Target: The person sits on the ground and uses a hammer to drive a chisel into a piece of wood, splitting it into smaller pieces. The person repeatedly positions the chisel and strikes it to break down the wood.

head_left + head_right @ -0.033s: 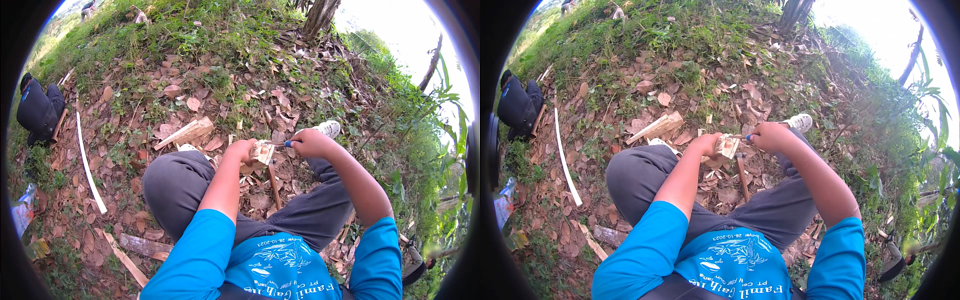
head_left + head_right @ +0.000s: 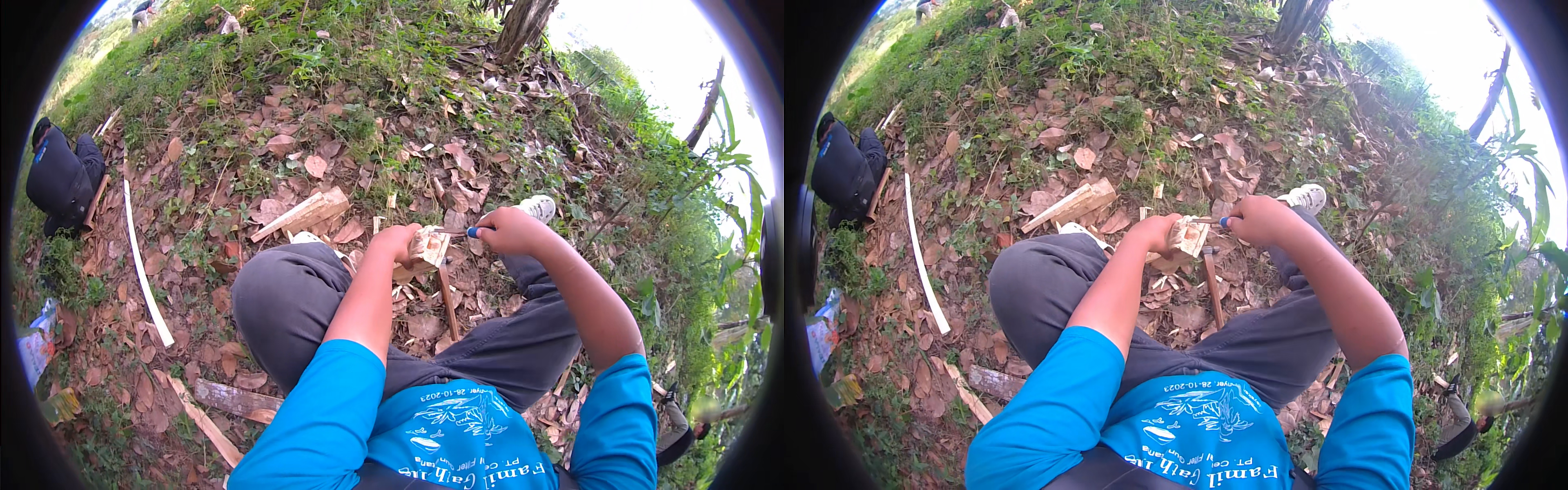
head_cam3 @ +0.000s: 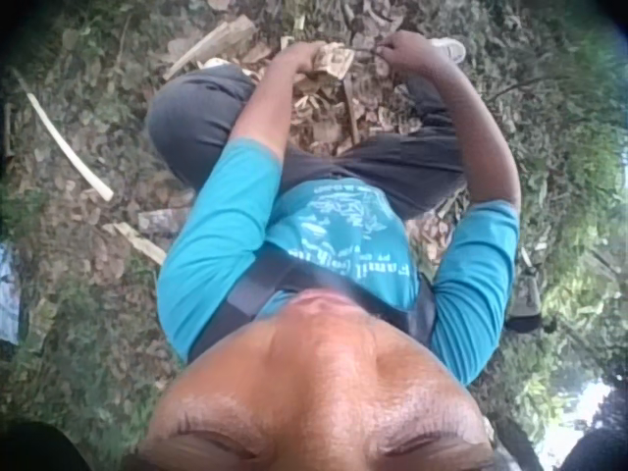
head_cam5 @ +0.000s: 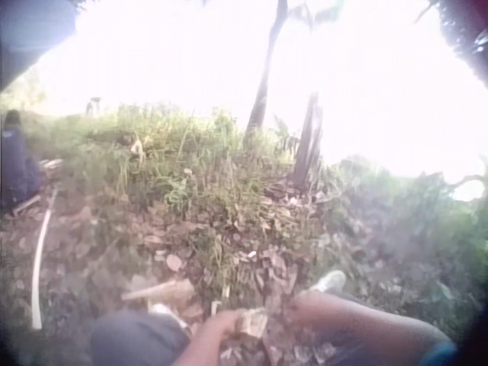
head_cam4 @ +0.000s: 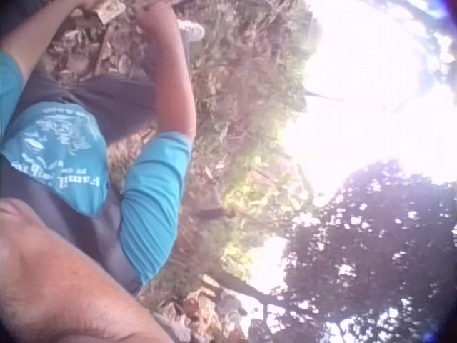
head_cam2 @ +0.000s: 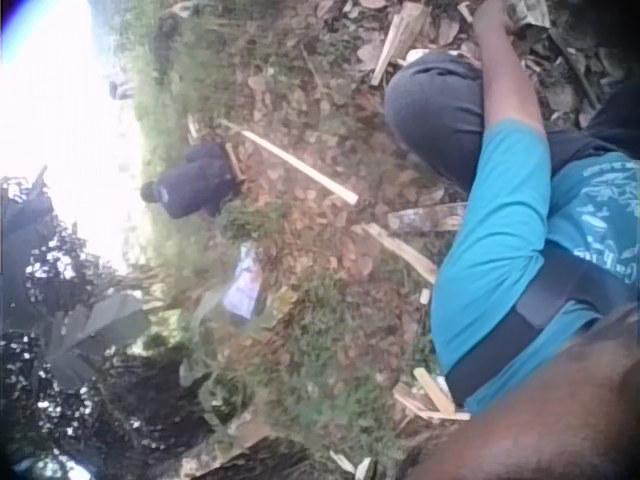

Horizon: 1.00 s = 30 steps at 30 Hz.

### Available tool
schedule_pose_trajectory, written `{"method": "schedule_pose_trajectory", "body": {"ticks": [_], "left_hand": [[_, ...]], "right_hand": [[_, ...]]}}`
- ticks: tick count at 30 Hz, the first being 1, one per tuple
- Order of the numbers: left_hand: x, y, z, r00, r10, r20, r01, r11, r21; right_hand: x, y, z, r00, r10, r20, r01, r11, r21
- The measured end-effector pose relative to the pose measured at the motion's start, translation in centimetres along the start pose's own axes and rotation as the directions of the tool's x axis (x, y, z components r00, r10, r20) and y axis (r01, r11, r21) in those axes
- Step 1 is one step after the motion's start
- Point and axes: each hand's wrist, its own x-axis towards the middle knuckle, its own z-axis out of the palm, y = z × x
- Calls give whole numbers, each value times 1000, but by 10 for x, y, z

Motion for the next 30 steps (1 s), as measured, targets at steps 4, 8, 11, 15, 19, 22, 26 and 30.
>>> {"method": "schedule_pose_trajectory", "body": {"ticks": [4,8,11,15,19,22,26,30], "left_hand": [[11,3,3,1000,-5,9,6,998,-58],[15,16,7,997,-50,-53,43,991,-128],[15,2,16,984,-109,-142,83,981,-178],[10,-4,24,950,-207,-234,154,962,-225],[7,-26,43,930,-234,-283,99,903,-419],[20,-23,47,914,-222,-340,67,908,-414],[12,-3,28,886,-271,-378,161,941,-297],[2,2,-9,820,-215,-531,194,976,-95]], "right_hand": [[-2,-2,-9,999,-5,40,7,1000,-30],[7,19,4,999,-24,-23,24,1000,-2],[19,26,5,999,-39,-23,40,998,42],[60,49,17,982,-179,-52,185,975,125],[96,30,-19,986,-133,105,101,958,268],[100,30,-48,992,-120,45,92,915,394],[92,17,-68,960,-195,-199,279,683,675],[94,11,-68,892,-112,-437,441,420,793]]}}
